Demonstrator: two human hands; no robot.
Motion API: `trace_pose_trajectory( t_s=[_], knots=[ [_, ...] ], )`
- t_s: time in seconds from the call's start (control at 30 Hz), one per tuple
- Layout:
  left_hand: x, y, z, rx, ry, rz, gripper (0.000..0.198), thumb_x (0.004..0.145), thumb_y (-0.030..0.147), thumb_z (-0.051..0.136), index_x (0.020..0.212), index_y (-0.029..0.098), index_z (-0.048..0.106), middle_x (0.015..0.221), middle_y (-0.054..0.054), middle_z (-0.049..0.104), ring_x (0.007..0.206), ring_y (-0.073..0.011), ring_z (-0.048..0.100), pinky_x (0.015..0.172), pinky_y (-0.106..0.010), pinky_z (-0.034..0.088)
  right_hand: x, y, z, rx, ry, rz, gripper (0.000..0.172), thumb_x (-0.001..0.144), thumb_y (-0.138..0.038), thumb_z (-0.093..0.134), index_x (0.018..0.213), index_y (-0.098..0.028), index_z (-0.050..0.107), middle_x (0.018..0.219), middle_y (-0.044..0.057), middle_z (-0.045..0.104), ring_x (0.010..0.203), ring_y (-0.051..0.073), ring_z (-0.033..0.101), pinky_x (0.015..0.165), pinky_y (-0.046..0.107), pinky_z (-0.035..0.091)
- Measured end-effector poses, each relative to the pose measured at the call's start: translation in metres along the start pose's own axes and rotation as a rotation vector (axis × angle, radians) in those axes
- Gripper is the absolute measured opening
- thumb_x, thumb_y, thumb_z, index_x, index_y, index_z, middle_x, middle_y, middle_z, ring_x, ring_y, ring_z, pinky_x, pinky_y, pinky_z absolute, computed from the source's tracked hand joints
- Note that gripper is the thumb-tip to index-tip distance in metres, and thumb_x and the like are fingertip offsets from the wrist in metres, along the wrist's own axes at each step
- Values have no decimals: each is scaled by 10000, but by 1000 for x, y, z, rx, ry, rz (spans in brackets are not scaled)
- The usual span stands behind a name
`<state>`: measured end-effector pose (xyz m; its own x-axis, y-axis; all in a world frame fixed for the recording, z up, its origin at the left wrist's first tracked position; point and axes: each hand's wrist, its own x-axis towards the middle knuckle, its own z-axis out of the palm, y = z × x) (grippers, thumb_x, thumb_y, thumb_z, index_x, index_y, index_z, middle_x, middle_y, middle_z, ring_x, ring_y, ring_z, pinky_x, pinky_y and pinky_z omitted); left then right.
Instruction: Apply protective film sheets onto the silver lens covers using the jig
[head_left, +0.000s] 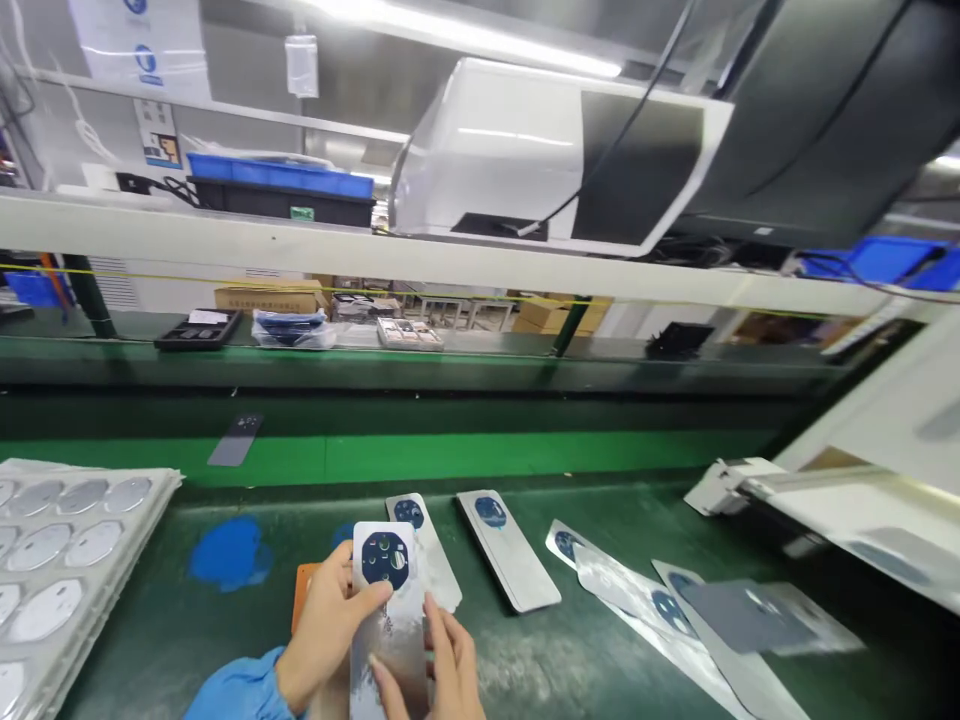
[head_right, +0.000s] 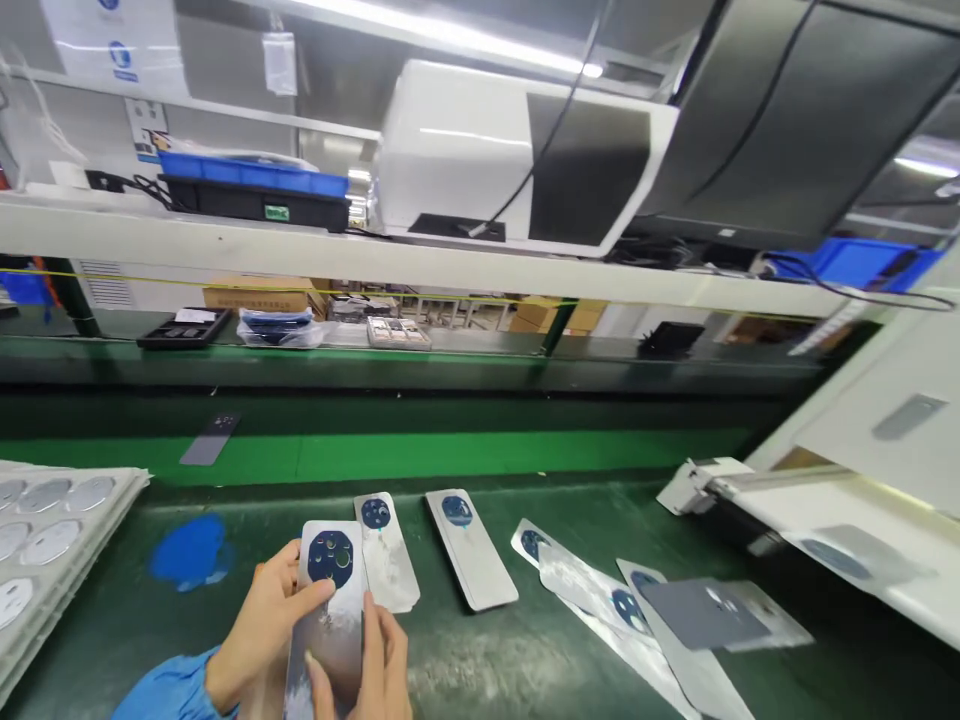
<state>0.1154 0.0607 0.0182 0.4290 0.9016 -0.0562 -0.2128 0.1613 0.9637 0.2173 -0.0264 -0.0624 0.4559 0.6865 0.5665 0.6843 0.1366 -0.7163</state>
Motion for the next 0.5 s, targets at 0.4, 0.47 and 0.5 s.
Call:
trace_pose_trajectory(
  t_s=[0.4,0.47,0.5],
  knots=[
    [-14,-1,-3,398,-196,78,689,947,418,518,1513,207,188,1208,-137,661,1013,-241,665,863,-372,540,25,-22,-27,804,-202,652,457,767,-569,676,965,-157,683,822,56,691,710,183,630,709,257,520],
    [-16,-5,-8,671,-97,279,591,969,348,484,1504,285,238,1394,-127,527,1146,-256,608,958,-432,511,27,-18,-30,744,-215,607,412,799,-566,640,871,-163,689,756,34,652,683,166,590,663,235,483],
    [-16,-6,-10,833,-49,426,523,962,312,503,1461,316,346,1452,-106,468,1214,-273,561,996,-462,489,27,-16,-31,708,-218,577,404,816,-565,619,830,-166,683,731,24,632,676,160,573,646,226,465]
  ],
)
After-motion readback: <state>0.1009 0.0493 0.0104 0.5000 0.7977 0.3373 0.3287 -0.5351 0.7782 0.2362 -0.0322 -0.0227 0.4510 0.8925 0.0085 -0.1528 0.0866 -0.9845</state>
